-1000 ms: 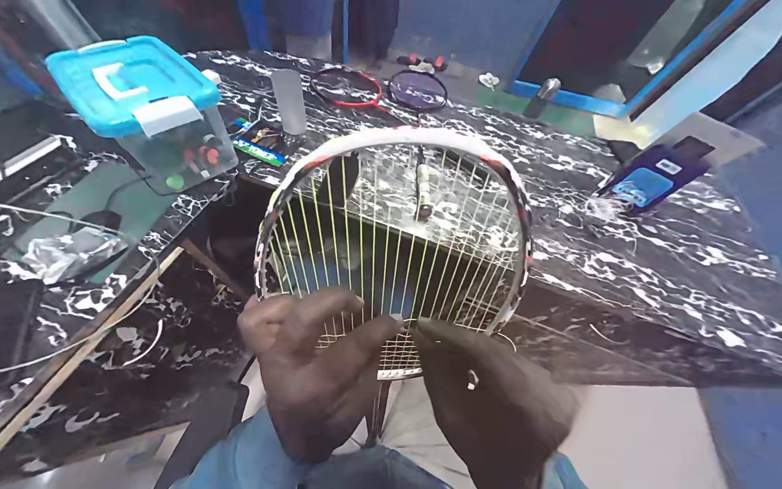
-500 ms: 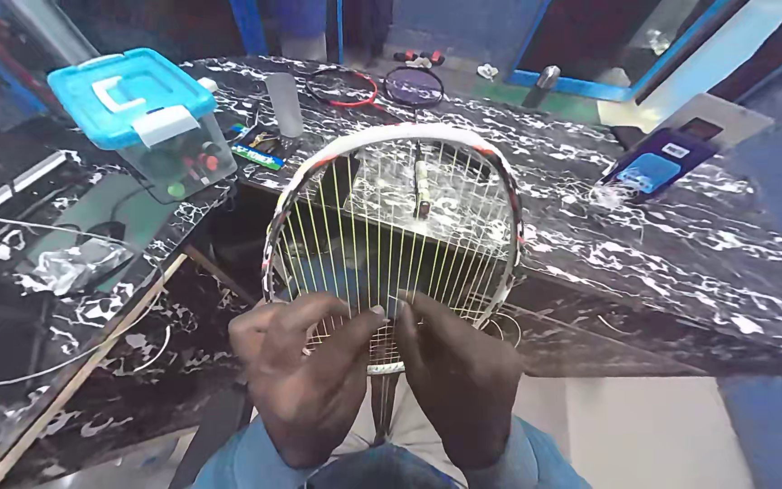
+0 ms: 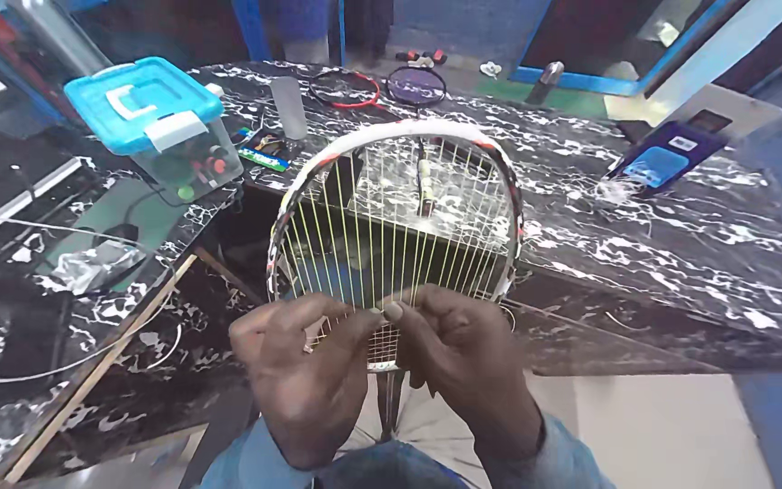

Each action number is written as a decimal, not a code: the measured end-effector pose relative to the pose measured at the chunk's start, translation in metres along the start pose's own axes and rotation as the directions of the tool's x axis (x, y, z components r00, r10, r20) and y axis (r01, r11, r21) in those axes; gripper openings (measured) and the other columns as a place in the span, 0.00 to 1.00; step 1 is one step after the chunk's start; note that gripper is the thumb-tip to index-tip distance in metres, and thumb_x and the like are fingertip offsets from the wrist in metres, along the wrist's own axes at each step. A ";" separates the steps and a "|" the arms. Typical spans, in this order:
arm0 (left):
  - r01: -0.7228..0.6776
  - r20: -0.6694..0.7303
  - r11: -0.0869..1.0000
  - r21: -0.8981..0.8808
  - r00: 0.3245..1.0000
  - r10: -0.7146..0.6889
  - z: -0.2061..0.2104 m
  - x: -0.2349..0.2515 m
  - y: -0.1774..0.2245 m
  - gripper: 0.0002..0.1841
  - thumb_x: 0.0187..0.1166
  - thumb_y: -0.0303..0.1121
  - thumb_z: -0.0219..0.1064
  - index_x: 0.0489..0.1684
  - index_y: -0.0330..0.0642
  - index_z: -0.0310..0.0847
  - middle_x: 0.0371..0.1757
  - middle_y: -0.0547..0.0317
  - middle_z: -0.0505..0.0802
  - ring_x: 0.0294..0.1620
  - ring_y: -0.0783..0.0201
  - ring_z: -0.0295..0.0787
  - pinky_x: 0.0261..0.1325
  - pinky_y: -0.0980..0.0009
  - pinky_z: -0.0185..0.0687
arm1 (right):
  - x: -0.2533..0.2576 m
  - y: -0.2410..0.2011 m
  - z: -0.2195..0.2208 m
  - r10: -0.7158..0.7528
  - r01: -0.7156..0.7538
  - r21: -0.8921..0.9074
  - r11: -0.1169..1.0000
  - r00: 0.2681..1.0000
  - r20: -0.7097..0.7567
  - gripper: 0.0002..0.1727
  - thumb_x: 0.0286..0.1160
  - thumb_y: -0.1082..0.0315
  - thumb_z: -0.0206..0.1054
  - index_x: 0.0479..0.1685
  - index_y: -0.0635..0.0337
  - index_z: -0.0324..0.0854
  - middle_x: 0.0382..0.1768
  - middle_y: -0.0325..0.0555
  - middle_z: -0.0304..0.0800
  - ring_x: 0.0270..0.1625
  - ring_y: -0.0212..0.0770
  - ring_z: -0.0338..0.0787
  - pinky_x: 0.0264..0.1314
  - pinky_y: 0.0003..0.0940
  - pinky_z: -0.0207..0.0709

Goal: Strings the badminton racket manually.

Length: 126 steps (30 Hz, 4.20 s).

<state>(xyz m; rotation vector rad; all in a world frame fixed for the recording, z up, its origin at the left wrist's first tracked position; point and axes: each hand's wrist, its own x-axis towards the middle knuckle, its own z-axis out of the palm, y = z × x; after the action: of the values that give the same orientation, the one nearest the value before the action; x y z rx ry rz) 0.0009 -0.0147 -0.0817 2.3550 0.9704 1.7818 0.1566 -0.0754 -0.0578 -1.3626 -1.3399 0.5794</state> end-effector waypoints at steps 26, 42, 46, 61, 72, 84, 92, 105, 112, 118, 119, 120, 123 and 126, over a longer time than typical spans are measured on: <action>0.014 -0.025 1.000 -0.011 1.000 -0.014 -0.008 -0.003 -0.001 0.01 0.71 0.37 0.80 0.34 0.57 0.95 0.49 0.64 0.85 0.55 0.68 0.76 0.59 0.72 0.68 | -0.009 0.008 0.022 -0.407 0.314 -0.380 0.870 0.893 -0.191 0.12 0.80 0.70 0.68 0.52 0.63 0.93 0.26 0.41 0.94 0.23 0.25 0.87 0.25 0.19 0.81; -0.025 -0.075 0.999 -0.027 0.997 0.023 -0.012 -0.010 -0.007 0.09 0.67 0.34 0.83 0.40 0.62 0.94 0.67 0.63 0.84 0.73 0.59 0.72 0.73 0.61 0.67 | -0.001 0.001 0.016 -0.151 0.156 -0.037 0.987 0.983 0.103 0.11 0.89 0.65 0.57 0.48 0.61 0.84 0.18 0.33 0.82 0.16 0.25 0.81 0.17 0.23 0.79; -0.026 -0.103 0.998 -0.064 0.994 0.019 -0.012 -0.009 -0.008 0.07 0.67 0.31 0.81 0.38 0.57 0.94 0.64 0.63 0.84 0.71 0.62 0.74 0.72 0.65 0.71 | -0.004 -0.007 0.015 -0.113 0.120 -0.074 0.990 0.989 0.093 0.16 0.90 0.65 0.56 0.62 0.61 0.85 0.21 0.33 0.87 0.17 0.25 0.85 0.17 0.24 0.83; 0.105 0.055 0.989 -0.105 0.994 -0.099 -0.027 -0.008 -0.002 0.08 0.70 0.27 0.79 0.45 0.45 0.97 0.76 0.31 0.82 0.57 0.54 0.95 0.57 0.65 0.94 | 0.006 -0.009 0.020 -0.062 0.057 0.048 0.997 0.989 0.130 0.10 0.88 0.64 0.60 0.41 0.57 0.84 0.14 0.31 0.79 0.12 0.25 0.79 0.11 0.23 0.77; 0.074 0.054 0.995 -0.072 0.996 -0.071 -0.023 -0.007 -0.001 0.06 0.75 0.27 0.74 0.43 0.45 0.95 0.72 0.35 0.86 0.54 0.58 0.95 0.51 0.70 0.93 | -0.014 0.008 0.046 -0.546 0.329 -0.535 0.778 0.776 -0.317 0.08 0.75 0.70 0.73 0.46 0.65 0.91 0.26 0.45 0.93 0.24 0.27 0.87 0.28 0.17 0.81; 0.101 0.033 0.991 -0.083 0.995 -0.099 -0.017 -0.007 0.002 0.08 0.74 0.29 0.77 0.47 0.49 0.96 0.72 0.38 0.86 0.47 0.63 0.90 0.49 0.72 0.88 | -0.014 -0.003 0.037 -0.425 0.300 -0.448 0.842 0.881 -0.207 0.15 0.78 0.74 0.66 0.59 0.68 0.91 0.24 0.43 0.93 0.21 0.26 0.86 0.23 0.21 0.81; 0.123 0.005 0.992 -0.020 0.992 -0.122 -0.010 -0.006 0.007 0.04 0.78 0.36 0.74 0.38 0.48 0.93 0.72 0.41 0.82 0.50 0.69 0.87 0.50 0.77 0.84 | -0.017 0.008 0.041 -0.550 0.384 -0.491 0.782 0.796 -0.252 0.22 0.81 0.69 0.68 0.71 0.69 0.77 0.22 0.44 0.88 0.20 0.29 0.84 0.24 0.21 0.80; 0.076 0.026 0.997 -0.029 0.997 -0.075 -0.010 -0.007 0.002 0.05 0.77 0.34 0.75 0.45 0.50 0.92 0.73 0.41 0.82 0.50 0.66 0.85 0.49 0.76 0.82 | -0.017 0.015 0.037 -0.480 0.404 -0.280 0.871 0.822 -0.307 0.09 0.82 0.71 0.68 0.53 0.67 0.83 0.30 0.44 0.93 0.26 0.27 0.91 0.28 0.23 0.90; 0.109 0.010 0.994 -0.007 0.994 -0.109 -0.006 -0.006 0.004 0.04 0.79 0.36 0.72 0.38 0.48 0.90 0.72 0.42 0.81 0.56 0.65 0.85 0.55 0.75 0.83 | -0.018 0.014 0.036 -0.499 0.408 -0.327 0.852 0.822 -0.274 0.09 0.79 0.72 0.69 0.49 0.68 0.89 0.31 0.45 0.95 0.28 0.26 0.91 0.32 0.20 0.88; 0.114 -0.005 0.993 -0.025 0.993 -0.114 -0.011 -0.009 0.004 0.05 0.79 0.34 0.73 0.35 0.44 0.90 0.71 0.42 0.85 0.57 0.67 0.90 0.57 0.77 0.86 | -0.017 0.009 0.033 -0.504 0.391 -0.424 0.817 0.841 -0.196 0.11 0.77 0.73 0.69 0.51 0.66 0.93 0.27 0.45 0.95 0.26 0.29 0.90 0.30 0.22 0.84; 0.108 -0.006 0.993 -0.039 0.994 -0.109 -0.011 -0.009 0.003 0.05 0.79 0.33 0.73 0.36 0.42 0.90 0.71 0.41 0.86 0.56 0.67 0.91 0.55 0.77 0.88 | -0.016 0.007 0.033 -0.499 0.378 -0.457 0.805 0.848 -0.178 0.12 0.77 0.73 0.68 0.53 0.66 0.93 0.27 0.45 0.95 0.25 0.30 0.89 0.28 0.23 0.83; 0.101 -0.005 0.994 -0.047 0.995 -0.101 -0.012 -0.009 0.003 0.05 0.79 0.32 0.73 0.37 0.41 0.90 0.71 0.40 0.86 0.54 0.67 0.92 0.53 0.77 0.88 | -0.015 0.004 0.033 -0.487 0.364 -0.479 0.799 0.859 -0.159 0.14 0.77 0.74 0.67 0.56 0.65 0.92 0.25 0.45 0.93 0.23 0.31 0.87 0.25 0.24 0.80; 0.091 -0.002 0.995 -0.043 0.996 -0.091 -0.014 -0.008 0.001 0.04 0.78 0.31 0.73 0.38 0.41 0.91 0.71 0.38 0.87 0.50 0.67 0.93 0.50 0.78 0.88 | -0.012 -0.001 0.035 -0.379 0.315 -0.373 0.873 0.919 -0.112 0.17 0.79 0.72 0.64 0.62 0.65 0.90 0.23 0.41 0.91 0.21 0.28 0.85 0.22 0.23 0.79; 0.102 -0.010 0.993 -0.059 0.995 -0.103 -0.015 -0.009 0.000 0.04 0.78 0.31 0.73 0.39 0.41 0.92 0.69 0.40 0.89 0.54 0.66 0.93 0.53 0.76 0.89 | -0.008 -0.003 0.035 -0.318 0.284 -0.249 0.926 0.942 -0.109 0.11 0.81 0.69 0.67 0.50 0.63 0.93 0.26 0.38 0.93 0.24 0.22 0.87 0.26 0.19 0.83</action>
<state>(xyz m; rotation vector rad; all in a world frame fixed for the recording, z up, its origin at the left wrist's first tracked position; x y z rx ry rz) -0.0138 -0.0244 -0.0836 2.2192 1.0066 1.7659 0.1228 -0.0715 -0.0682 -1.3184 -1.4915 0.1136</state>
